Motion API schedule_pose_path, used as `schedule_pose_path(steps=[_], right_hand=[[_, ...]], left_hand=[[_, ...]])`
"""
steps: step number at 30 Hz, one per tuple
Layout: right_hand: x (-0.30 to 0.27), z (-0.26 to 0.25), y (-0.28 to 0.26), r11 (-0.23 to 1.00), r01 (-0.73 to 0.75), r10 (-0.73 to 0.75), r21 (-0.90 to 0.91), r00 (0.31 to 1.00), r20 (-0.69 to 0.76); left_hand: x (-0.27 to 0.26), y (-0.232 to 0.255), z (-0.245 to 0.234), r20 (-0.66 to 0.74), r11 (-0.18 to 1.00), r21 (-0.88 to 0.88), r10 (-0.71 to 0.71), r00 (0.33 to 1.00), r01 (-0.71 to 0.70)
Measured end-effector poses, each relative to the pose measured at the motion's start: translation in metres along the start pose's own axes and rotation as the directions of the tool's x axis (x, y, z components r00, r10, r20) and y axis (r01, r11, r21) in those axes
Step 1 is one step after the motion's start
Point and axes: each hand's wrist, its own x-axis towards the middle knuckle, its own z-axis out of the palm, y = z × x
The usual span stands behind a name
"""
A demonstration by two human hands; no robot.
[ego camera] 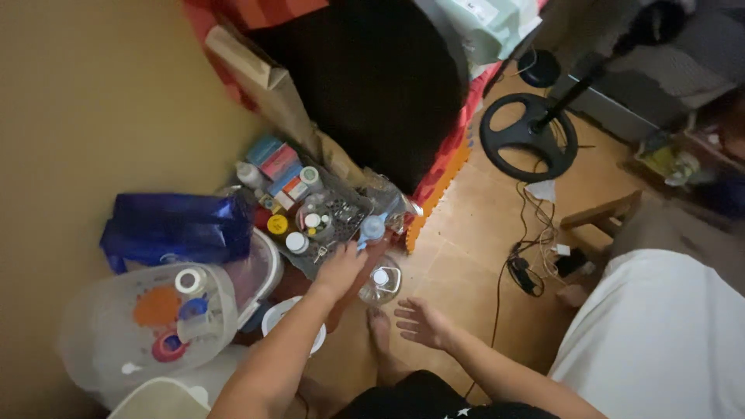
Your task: Assemble baby bottles by fitting nipples into rings and organizing them in a container
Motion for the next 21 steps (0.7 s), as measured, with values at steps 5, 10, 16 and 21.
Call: schedule_pose_path(steps=[5, 10, 16, 21], right_hand=[[0.010, 0.019, -0.018, 0.997, 0.053, -0.059, 0.052, 0.991, 0.123], [0.008, 0.075, -0.042, 0.990, 0.079, -0.105, 0.115, 0.966, 0.237], [-0.015, 0.133, -0.057, 0.992, 0.122, -0.128, 0.043, 0.972, 0.195], [0.055, 0.095, -0.034, 0.949, 0.313, -0.300, -0.038, 0.933, 0.199]], left_hand=[[0.004, -0.001, 0.002, -0.040, 0.997, 0.021, -0.067, 0.997, 0.068], [-0.010, 0.004, -0.005, 0.040, 0.986, -0.047, -0.157, 0.987, 0.159], [-0.014, 0.018, -0.016, 0.027, 0.934, -0.244, -0.263, 0.964, 0.262], [-0.078, 0.036, -0.062, -0.256, 0.904, -0.306, -0.380, 0.889, 0.299]])
